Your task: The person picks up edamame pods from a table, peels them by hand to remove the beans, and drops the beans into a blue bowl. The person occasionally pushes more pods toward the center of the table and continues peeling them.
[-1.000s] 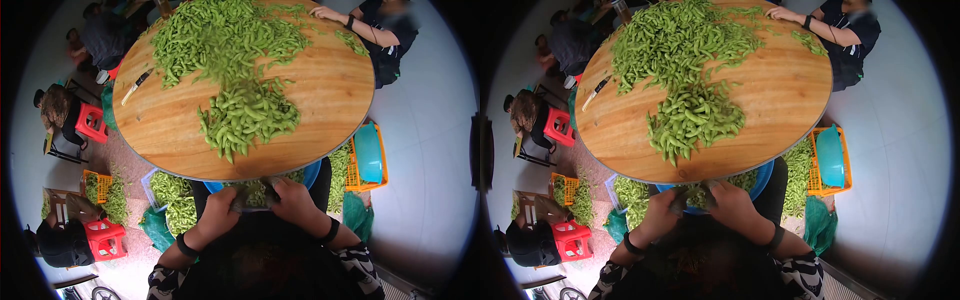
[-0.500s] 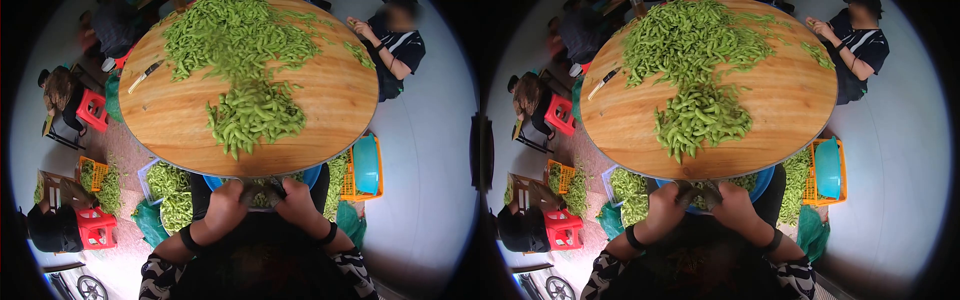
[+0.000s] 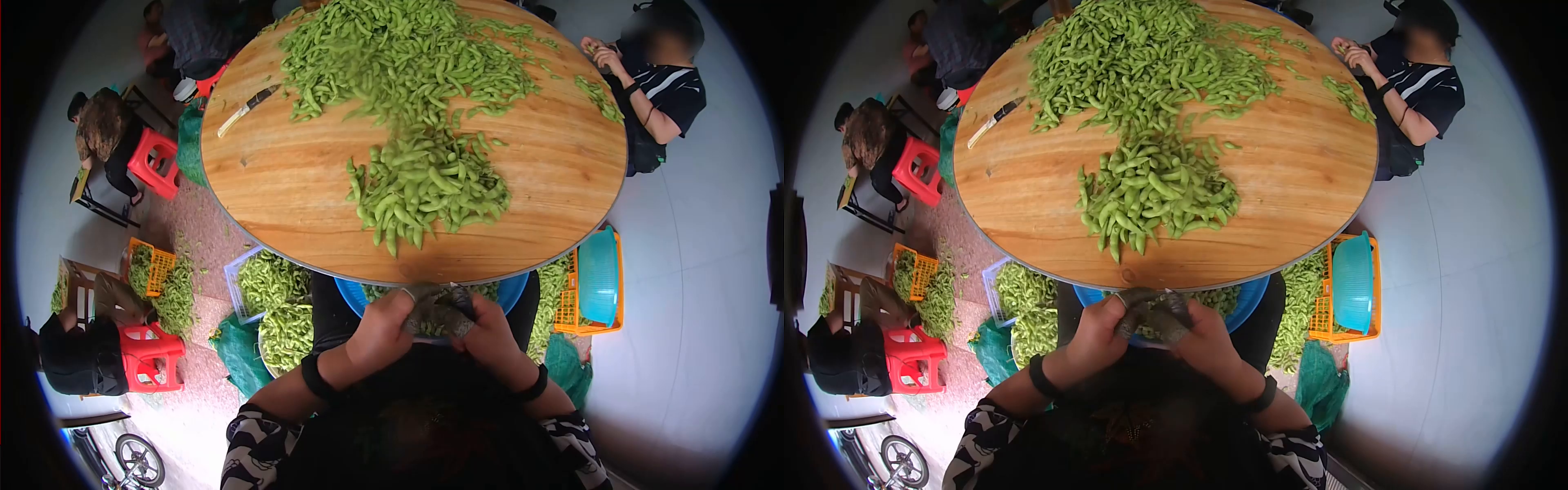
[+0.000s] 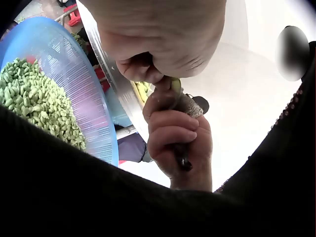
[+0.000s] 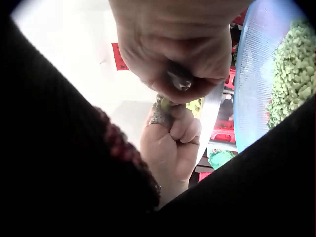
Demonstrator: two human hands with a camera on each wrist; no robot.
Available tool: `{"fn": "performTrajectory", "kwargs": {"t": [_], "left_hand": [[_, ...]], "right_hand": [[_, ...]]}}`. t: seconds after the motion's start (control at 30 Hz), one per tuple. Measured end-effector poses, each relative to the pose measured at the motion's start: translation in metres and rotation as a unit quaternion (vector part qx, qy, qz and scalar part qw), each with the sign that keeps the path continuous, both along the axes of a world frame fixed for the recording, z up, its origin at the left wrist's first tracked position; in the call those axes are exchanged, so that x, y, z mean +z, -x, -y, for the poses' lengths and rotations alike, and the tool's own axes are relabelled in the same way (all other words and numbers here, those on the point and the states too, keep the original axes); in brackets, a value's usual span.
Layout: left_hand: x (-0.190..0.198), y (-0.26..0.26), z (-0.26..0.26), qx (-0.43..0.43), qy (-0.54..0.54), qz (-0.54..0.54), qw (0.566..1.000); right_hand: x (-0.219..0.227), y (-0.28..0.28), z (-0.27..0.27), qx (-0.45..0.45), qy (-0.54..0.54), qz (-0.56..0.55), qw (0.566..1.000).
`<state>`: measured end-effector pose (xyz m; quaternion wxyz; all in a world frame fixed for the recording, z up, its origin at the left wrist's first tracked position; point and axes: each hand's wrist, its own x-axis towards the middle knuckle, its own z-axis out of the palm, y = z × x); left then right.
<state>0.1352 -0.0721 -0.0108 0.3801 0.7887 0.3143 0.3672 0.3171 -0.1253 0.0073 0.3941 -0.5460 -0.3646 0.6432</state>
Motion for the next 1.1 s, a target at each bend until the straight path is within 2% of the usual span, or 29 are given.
{"fn": "performTrajectory", "kwargs": {"t": [0.03, 0.07, 0.1, 0.23, 0.3, 0.33, 0.4, 0.43, 0.5, 0.57, 0.63, 0.67, 0.7, 0.73, 0.77, 0.8, 0.83, 0.87, 0.9, 0.93, 0.97, 1.03, 1.1], "left_hand": [[0.002, 0.001, 0.0, 0.0, 0.001, 0.001, 1.0], [0.007, 0.002, 0.001, 0.001, -0.006, -0.033, 0.999], [0.009, 0.002, 0.002, 0.003, -0.012, -0.066, 0.998], [0.007, 0.002, 0.001, -0.011, -0.012, -0.048, 0.999], [0.013, 0.006, -0.002, 0.03, 0.009, -0.047, 0.998], [0.018, 0.009, -0.003, 0.032, 0.01, -0.045, 0.998], [0.026, 0.018, -0.006, 0.074, 0.012, -0.005, 0.997], [0.027, 0.025, -0.006, 0.075, 0.011, -0.005, 0.997], [0.028, 0.049, -0.01, 0.151, -0.091, -0.027, 0.984], [0.021, 0.079, -0.009, 0.253, -0.104, -0.032, 0.961], [0.018, 0.116, -0.01, 0.336, -0.12, -0.103, 0.929], [0.018, 0.134, -0.011, 0.365, -0.097, -0.145, 0.915], [0.018, 0.145, -0.011, 0.393, -0.074, -0.186, 0.898], [0.028, 0.149, -0.008, 0.407, -0.091, -0.297, 0.859], [0.033, 0.145, -0.007, 0.429, -0.103, -0.349, 0.827], [0.036, 0.139, -0.009, 0.438, -0.13, -0.342, 0.821], [0.039, 0.131, -0.013, 0.446, -0.158, -0.335, 0.814], [0.043, 0.118, -0.016, 0.412, -0.153, -0.288, 0.851], [0.044, 0.101, -0.016, 0.375, -0.146, -0.239, 0.884], [0.043, 0.086, -0.015, 0.29, -0.075, -0.175, 0.938], [0.04, 0.07, -0.014, 0.2, -0.004, -0.107, 0.974], [0.031, 0.033, -0.02, 0.044, 0.09, 0.038, 0.994], [0.026, 0.02, -0.02, 0.01, 0.127, 0.023, 0.992]], "right_hand": [[-0.005, -0.002, 0.001, 0.0, 0.001, 0.001, 1.0], [-0.014, -0.004, 0.004, -0.018, -0.107, 0.108, 0.988], [-0.018, -0.006, 0.006, -0.035, -0.211, 0.214, 0.953], [-0.011, -0.011, -0.001, 0.014, -0.207, 0.23, 0.951], [-0.005, -0.014, -0.014, 0.044, -0.315, 0.31, 0.896], [0.002, -0.014, -0.022, 0.047, -0.315, 0.312, 0.895], [0.017, -0.013, -0.049, -0.01, -0.347, 0.41, 0.844], [0.015, -0.015, -0.07, -0.037, -0.395, 0.43, 0.811], [0.017, -0.011, -0.11, -0.072, -0.415, 0.49, 0.763], [0.018, -0.01, -0.141, -0.078, -0.392, 0.512, 0.761], [0.013, -0.009, -0.158, -0.009, -0.296, 0.6, 0.743], [0.011, -0.009, -0.16, -0.021, -0.319, 0.606, 0.728], [0.015, -0.008, -0.156, -0.018, -0.321, 0.603, 0.73], [0.024, -0.008, -0.147, -0.04, -0.33, 0.565, 0.755], [0.028, -0.009, -0.138, -0.063, -0.337, 0.527, 0.778], [0.017, -0.015, -0.133, -0.075, -0.401, 0.481, 0.776], [0.018, -0.015, -0.123, -0.073, -0.401, 0.482, 0.776], [0.024, -0.015, -0.11, -0.041, -0.263, 0.294, 0.918], [0.028, -0.014, -0.096, -0.007, -0.103, 0.085, 0.991], [0.03, -0.006, -0.085, -0.011, -0.099, -0.035, 0.994], [0.026, -0.004, -0.076, -0.009, -0.086, -0.066, 0.994], [0.02, -0.002, -0.061, 0.036, -0.079, -0.097, 0.991], [0.014, -0.002, -0.047, 0.058, -0.124, -0.015, 0.99]]}}
